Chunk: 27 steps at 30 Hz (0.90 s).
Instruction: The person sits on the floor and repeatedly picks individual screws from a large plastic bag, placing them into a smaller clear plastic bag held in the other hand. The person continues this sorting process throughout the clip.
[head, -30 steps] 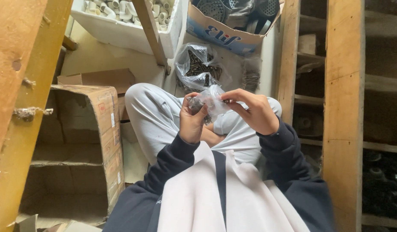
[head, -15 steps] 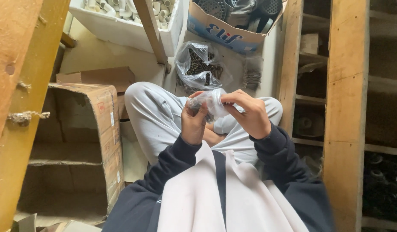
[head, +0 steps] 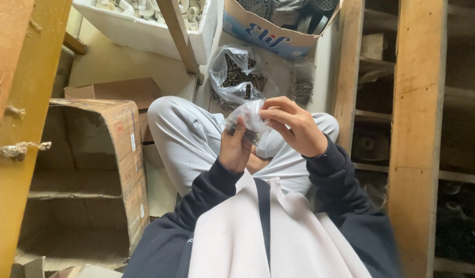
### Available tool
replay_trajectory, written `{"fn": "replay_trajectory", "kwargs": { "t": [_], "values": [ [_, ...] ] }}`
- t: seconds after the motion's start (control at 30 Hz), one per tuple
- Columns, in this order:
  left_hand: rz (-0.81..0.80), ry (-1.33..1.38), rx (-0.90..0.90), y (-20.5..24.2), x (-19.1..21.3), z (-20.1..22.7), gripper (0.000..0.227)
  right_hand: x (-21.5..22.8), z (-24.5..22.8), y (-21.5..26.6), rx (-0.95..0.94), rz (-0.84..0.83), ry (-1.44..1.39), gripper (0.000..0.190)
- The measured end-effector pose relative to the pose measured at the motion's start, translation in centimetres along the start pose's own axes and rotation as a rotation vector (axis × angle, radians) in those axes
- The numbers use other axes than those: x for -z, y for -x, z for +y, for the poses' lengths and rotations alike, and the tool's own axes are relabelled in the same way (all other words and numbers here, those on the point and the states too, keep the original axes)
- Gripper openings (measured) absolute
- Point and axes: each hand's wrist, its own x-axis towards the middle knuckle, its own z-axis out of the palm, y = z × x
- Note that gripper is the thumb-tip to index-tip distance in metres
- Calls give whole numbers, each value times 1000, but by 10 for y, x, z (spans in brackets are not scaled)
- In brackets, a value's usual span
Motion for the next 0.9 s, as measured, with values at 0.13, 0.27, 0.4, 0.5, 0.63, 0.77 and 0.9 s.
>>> {"fn": "replay_trajectory", "kwargs": {
  "t": [0.13, 0.27, 0.4, 0.5, 0.63, 0.77, 0.9],
  "values": [
    [49, 38, 14, -3, -5, 11, 37, -4, 9, 6, 42, -24, -28, 22],
    [32, 8, 35, -12, 16, -3, 31, -13, 22, 15, 127, 61, 147, 9],
    [-17, -237, -95, -20, 29, 0, 40, -1, 30, 13, 64, 124, -1, 8],
    [-123, -273, -14, -16, 15, 18, 45, 1, 37, 14, 56, 116, -31, 5],
    [-173, -145, 266, -23, 41, -4, 47, 15, 26, 2, 103, 110, 35, 9],
    [-257, -93, 465, -24, 51, -10, 48, 25, 16, -4, 107, 50, 83, 6],
    [-228, -197, 308, -27, 38, 0, 33, 31, 14, -2, 134, -42, 70, 6]
  ]
}}
